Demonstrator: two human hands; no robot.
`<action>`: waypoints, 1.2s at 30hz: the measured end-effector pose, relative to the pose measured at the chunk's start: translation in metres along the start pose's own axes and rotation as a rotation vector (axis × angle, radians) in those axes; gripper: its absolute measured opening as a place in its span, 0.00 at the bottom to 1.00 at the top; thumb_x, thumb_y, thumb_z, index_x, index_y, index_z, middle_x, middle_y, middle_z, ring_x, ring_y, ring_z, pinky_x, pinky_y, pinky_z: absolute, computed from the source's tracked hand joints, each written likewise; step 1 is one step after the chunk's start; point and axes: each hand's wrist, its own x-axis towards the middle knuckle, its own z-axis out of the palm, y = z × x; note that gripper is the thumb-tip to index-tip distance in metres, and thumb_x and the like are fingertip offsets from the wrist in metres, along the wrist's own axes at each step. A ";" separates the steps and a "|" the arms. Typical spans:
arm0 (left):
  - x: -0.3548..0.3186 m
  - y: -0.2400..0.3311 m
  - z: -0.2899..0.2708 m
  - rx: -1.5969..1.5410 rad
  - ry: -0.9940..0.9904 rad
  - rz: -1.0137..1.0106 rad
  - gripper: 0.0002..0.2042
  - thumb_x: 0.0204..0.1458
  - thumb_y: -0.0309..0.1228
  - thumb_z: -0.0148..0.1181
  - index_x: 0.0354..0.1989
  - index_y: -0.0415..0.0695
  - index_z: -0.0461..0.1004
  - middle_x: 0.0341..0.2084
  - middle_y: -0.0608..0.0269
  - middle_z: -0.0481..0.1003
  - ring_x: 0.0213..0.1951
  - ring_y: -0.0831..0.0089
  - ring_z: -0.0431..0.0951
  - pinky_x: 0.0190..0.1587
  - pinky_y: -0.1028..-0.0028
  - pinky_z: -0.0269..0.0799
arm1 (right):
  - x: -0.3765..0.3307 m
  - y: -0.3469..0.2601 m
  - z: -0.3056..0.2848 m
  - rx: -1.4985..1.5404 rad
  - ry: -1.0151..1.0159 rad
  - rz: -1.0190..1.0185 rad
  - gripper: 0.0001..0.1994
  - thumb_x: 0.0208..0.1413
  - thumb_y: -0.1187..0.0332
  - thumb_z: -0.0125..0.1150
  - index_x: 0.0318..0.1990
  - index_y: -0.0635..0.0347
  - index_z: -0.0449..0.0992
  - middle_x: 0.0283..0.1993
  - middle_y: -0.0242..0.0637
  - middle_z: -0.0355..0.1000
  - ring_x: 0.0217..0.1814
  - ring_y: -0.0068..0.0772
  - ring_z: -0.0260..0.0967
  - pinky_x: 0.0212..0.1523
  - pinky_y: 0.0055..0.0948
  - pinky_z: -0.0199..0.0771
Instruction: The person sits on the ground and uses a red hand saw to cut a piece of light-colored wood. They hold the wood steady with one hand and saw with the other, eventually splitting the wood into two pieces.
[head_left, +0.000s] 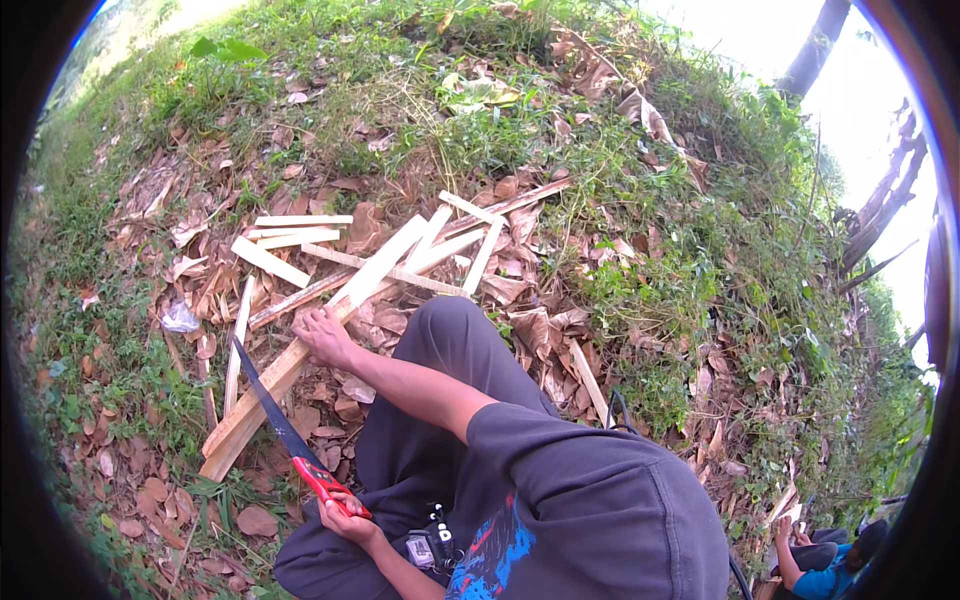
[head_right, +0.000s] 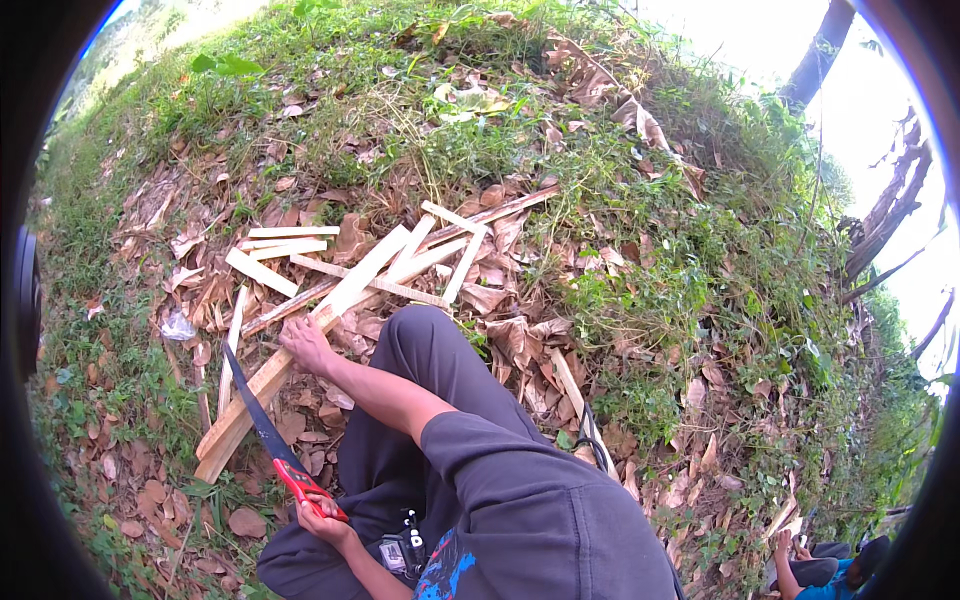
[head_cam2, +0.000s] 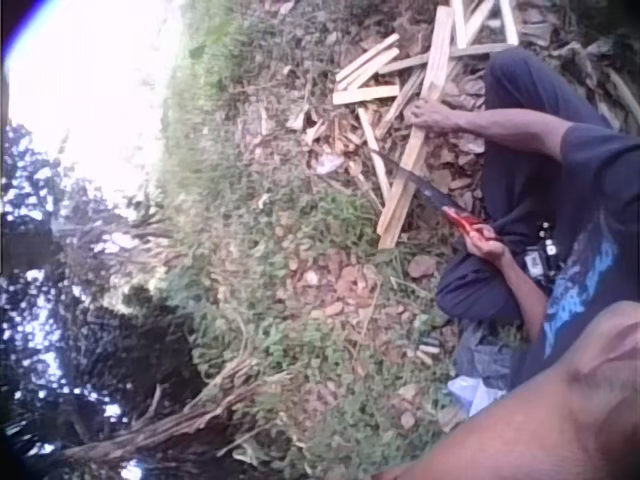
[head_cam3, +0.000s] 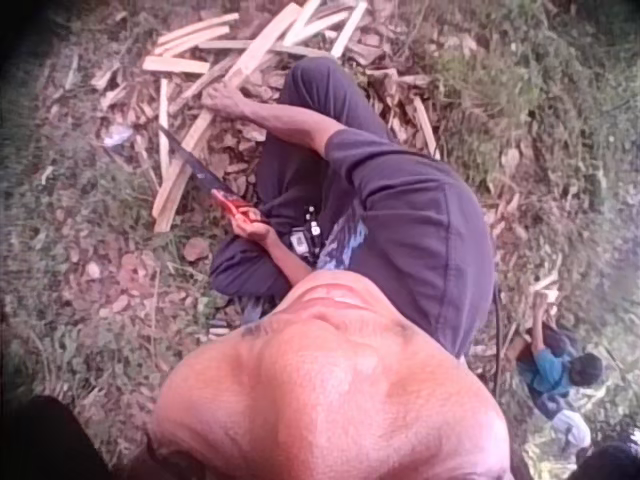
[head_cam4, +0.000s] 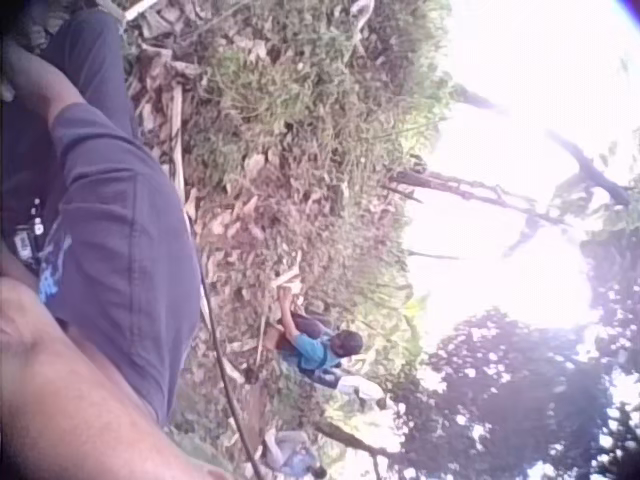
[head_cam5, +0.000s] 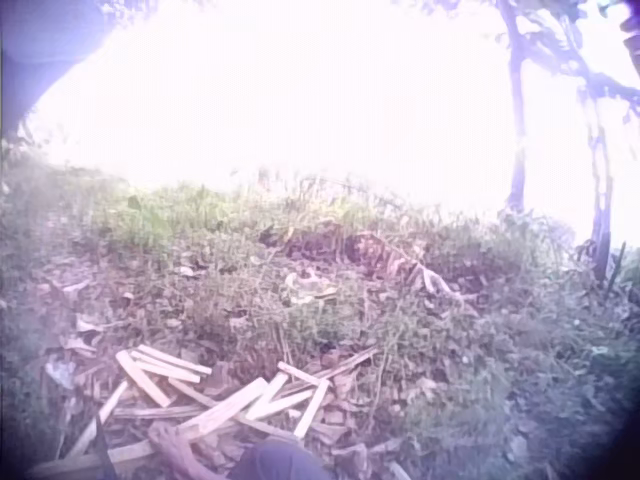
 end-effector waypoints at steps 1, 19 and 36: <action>0.000 -0.001 -0.001 0.005 0.004 0.003 0.12 0.60 0.35 0.41 0.31 0.41 0.67 0.16 0.70 0.61 0.16 0.83 0.59 0.18 0.82 0.56 | -0.001 0.001 0.001 -0.002 0.025 -0.004 0.36 0.33 0.56 0.73 0.54 0.54 0.70 0.53 0.42 0.67 0.61 0.42 0.61 0.63 0.51 0.54; -0.001 0.008 0.010 0.039 0.021 -0.004 0.12 0.58 0.37 0.42 0.29 0.43 0.64 0.18 0.69 0.61 0.15 0.82 0.59 0.18 0.81 0.56 | 0.000 -0.001 0.001 -0.044 0.048 -0.010 0.37 0.32 0.52 0.73 0.55 0.51 0.70 0.53 0.41 0.68 0.59 0.42 0.63 0.64 0.52 0.53; -0.004 0.008 0.013 0.035 0.045 -0.040 0.13 0.58 0.38 0.41 0.30 0.41 0.65 0.17 0.69 0.60 0.16 0.82 0.59 0.20 0.81 0.56 | 0.000 0.003 0.005 -0.023 0.024 -0.008 0.41 0.32 0.52 0.73 0.61 0.48 0.68 0.58 0.45 0.66 0.62 0.44 0.60 0.66 0.53 0.49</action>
